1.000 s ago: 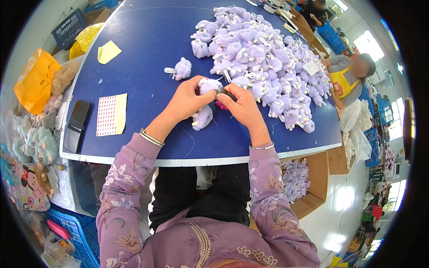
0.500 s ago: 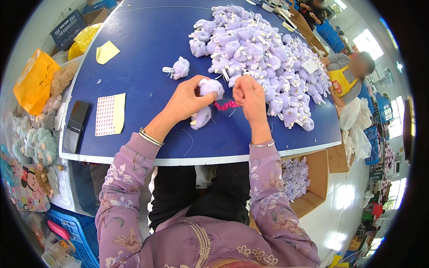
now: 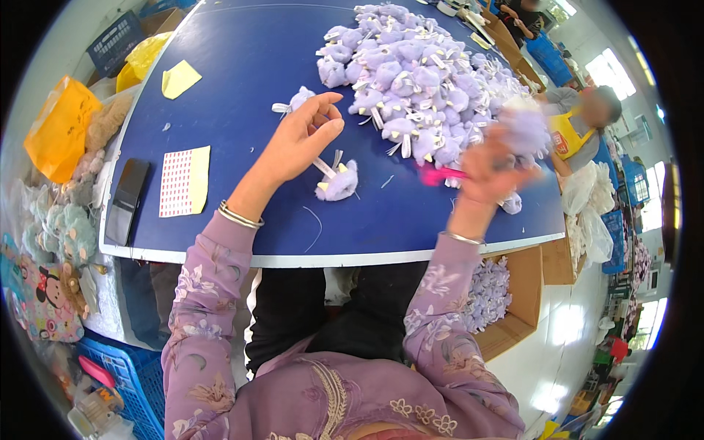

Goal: The person trims excess threads from small purple stuffed animals using scissors. The person picks up each toy, snips loose threads, and places the finished items into a cardboard box.

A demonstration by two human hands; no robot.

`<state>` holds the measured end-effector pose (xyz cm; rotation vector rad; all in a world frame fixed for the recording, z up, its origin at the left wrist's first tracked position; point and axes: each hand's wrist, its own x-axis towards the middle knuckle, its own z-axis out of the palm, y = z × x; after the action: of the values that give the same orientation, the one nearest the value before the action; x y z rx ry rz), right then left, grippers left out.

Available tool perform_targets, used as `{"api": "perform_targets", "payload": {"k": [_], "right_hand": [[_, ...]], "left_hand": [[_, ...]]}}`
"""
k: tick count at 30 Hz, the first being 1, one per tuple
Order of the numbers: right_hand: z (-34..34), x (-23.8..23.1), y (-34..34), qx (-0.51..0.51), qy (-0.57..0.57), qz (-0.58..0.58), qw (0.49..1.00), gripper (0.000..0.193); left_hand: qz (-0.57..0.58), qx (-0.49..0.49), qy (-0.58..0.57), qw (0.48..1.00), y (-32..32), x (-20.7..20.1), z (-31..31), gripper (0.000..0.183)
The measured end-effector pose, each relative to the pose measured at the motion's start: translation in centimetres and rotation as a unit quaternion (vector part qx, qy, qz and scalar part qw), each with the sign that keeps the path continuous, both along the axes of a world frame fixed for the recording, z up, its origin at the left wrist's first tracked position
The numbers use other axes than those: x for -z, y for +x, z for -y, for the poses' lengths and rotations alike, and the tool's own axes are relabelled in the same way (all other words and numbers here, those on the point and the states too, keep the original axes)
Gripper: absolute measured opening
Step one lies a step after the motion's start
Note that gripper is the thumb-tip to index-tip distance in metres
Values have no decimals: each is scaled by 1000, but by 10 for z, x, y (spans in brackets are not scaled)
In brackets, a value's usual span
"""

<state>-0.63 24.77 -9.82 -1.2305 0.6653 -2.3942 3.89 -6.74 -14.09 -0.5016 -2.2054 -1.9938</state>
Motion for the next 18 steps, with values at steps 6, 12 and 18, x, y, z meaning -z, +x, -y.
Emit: {"api": "perform_targets", "payload": {"k": [6, 12, 18], "right_hand": [[15, -1, 8, 288, 344, 137, 883, 43], [86, 14, 25, 250, 588, -53, 767, 31], [91, 13, 29, 232, 547, 58, 802, 30]], "left_hand": [[40, 96, -236, 966, 20, -20, -3, 53], [55, 73, -181, 979, 13, -2, -17, 40], [163, 89, 60, 981, 9, -1, -18, 44]]}}
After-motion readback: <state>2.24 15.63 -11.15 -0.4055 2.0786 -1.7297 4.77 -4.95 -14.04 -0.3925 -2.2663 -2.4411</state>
